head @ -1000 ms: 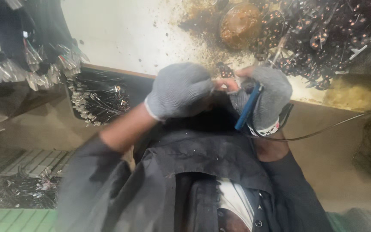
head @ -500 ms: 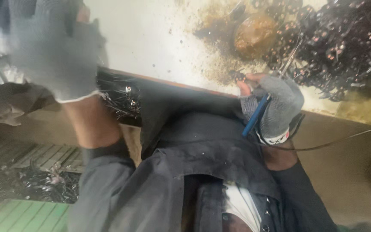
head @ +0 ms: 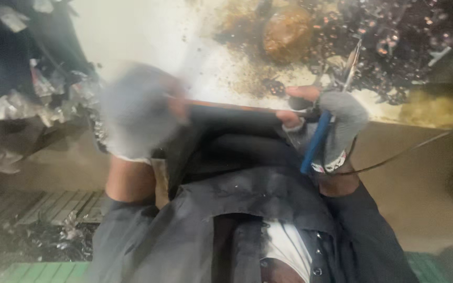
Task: The person, wearing fingerless gloves, holds a soldering iron in one hand and wires in the other, twisting wire ends together and soldering the joints at a cluttered workbench. They repeatedly position wire pairs, apply the iron, and set finished wires aside while handling additional wires.
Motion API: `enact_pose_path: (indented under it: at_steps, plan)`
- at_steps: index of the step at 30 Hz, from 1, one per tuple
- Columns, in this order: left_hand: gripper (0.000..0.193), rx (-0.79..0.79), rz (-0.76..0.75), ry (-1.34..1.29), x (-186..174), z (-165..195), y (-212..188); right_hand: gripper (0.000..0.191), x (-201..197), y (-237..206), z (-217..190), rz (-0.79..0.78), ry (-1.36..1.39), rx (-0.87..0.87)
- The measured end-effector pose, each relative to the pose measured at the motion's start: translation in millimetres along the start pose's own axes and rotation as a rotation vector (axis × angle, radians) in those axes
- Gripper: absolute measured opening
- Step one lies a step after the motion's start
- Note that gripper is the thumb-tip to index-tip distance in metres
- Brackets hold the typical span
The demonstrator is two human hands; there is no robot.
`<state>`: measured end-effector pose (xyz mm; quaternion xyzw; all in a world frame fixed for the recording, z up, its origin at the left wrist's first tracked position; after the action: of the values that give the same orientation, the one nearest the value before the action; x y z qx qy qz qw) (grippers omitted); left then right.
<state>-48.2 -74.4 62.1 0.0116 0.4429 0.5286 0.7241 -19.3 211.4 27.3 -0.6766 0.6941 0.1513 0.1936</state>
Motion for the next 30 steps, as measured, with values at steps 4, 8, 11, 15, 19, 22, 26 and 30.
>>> enact_pose_path:
  at_steps: [4, 8, 11, 15, 19, 22, 26, 30]
  plan:
    - [0.016, -0.100, -0.310, -0.050, 76.0, 19.3, -20.3, 0.029, -6.6, -20.5, 16.9, -0.023, 0.175, 0.131]
    - [0.012, -0.125, -0.473, -0.075, 88.3, 29.2, -5.7, 0.021, -4.0, -27.0, 36.5, -0.072, 0.308, 0.212]
    - [0.023, -0.192, -0.724, -0.203, 89.4, 28.7, 6.8, 0.020, 2.6, -22.1, 41.8, -0.132, 0.416, 0.222]
    - [0.047, -0.349, -0.630, -0.454, 94.7, 25.9, 13.6, 0.020, 12.9, -15.6, 40.8, -0.239, 0.562, 0.271]
    - [0.046, -0.388, -0.433, -0.519, 122.8, 21.5, 9.8, 0.021, 15.5, -17.6, 40.6, -0.307, 0.675, 0.336]
    - [0.050, -0.294, -0.330, -0.505, 131.7, 24.4, 8.7, 0.022, 9.4, -20.1, 41.2, -0.276, 0.589, 0.260]
    - [0.016, -0.335, -0.396, -0.452, 136.3, 26.7, 4.7, 0.026, 9.6, -19.0, 46.4, -0.297, 0.590, 0.234]
    - [0.023, -0.231, -0.363, -0.181, 132.2, 36.6, 11.5, 0.027, 8.2, -15.3, 34.8, -0.249, 0.200, 0.057]
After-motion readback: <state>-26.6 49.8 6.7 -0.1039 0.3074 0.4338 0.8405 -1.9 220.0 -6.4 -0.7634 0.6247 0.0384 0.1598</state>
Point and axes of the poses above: each hand's wrist, its own y-axis towards the middle knuckle, its own x-axis out of the palm, z = x × y, the point moved 6 cm from there along y, towards the middle knuckle, and after that the axes turned 9 degrees about x, right-handed, at the moved point
